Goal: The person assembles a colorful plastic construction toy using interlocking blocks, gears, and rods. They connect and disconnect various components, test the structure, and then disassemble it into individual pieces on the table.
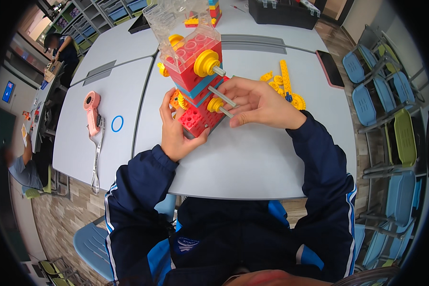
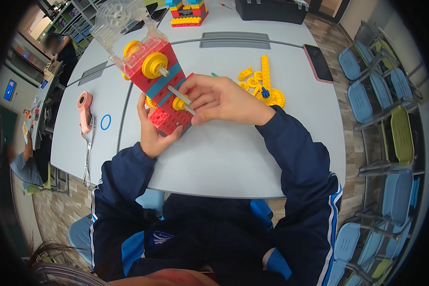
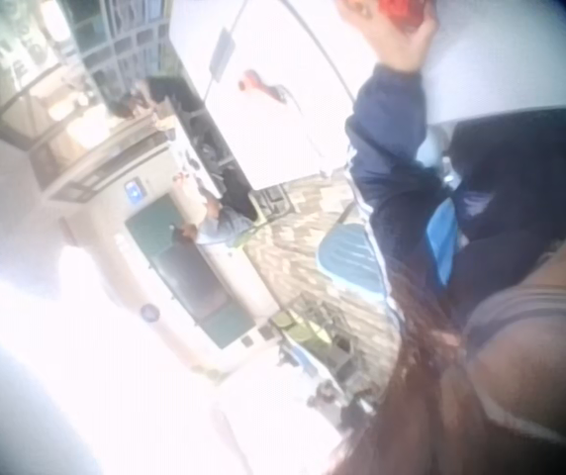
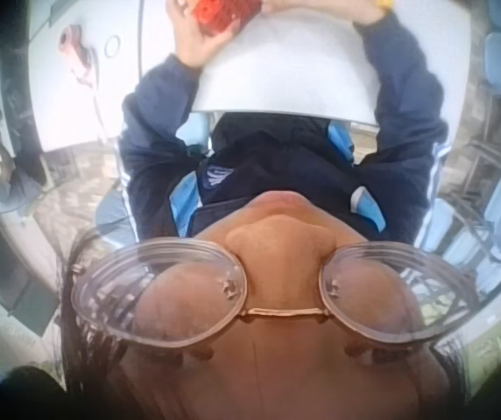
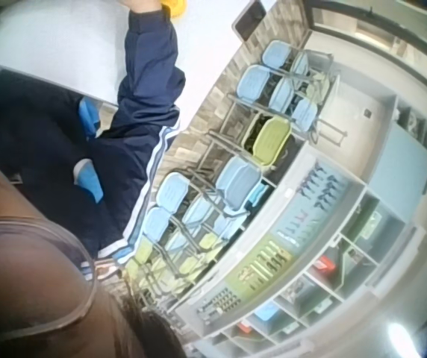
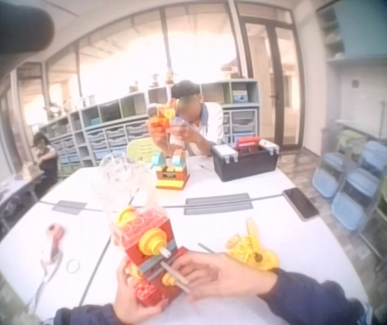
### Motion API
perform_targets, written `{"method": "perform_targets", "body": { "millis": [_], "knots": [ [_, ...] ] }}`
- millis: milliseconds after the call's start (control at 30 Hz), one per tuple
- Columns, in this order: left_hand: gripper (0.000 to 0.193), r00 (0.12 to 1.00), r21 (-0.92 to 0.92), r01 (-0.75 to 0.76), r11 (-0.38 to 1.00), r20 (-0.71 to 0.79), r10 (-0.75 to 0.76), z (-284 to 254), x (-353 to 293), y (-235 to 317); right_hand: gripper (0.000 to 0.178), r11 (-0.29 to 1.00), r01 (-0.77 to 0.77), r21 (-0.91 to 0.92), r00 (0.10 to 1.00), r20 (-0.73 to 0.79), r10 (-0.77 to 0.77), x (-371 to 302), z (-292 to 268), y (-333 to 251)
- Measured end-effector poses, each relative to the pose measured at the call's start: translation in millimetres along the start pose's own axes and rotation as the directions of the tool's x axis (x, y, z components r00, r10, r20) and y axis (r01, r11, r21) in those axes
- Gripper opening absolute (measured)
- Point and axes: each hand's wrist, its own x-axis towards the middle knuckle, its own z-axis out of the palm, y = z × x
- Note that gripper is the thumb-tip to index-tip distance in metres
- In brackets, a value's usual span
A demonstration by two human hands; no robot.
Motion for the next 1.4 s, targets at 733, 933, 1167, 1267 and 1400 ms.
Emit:
{"method": "perform_targets", "body": {
  "millis": [733,933,1167,1267,1400],
  "knots": [
    [0.073,0.999,-0.063,0.045,0.997,-0.006,-0.045,2.2,-2.1,-3.6,0.061,0.956,0.034,0.293,0.995,0.080,-0.060,6.9,2.8,19.0],
    [0.075,0.999,-0.074,0.050,0.996,-0.009,-0.051,3.3,-2.2,-3.7,0.065,0.914,0.079,0.399,0.995,0.025,-0.097,10.6,6.0,38.2],
    [0.074,0.999,-0.053,0.043,0.998,0.006,-0.043,1.5,-1.8,-4.9,0.069,0.940,0.119,0.318,0.993,-0.054,-0.107,9.1,10.3,38.2],
    [0.074,0.999,-0.057,0.042,0.997,0.005,-0.042,2.6,-1.9,-5.1,0.068,0.943,0.148,0.299,0.988,-0.086,-0.128,8.8,11.8,41.5],
    [0.074,0.999,-0.069,0.044,0.997,-0.001,-0.044,2.6,-2.0,-4.5,0.064,0.939,0.147,0.309,0.986,-0.116,-0.116,7.2,15.2,38.4]
  ]
}}
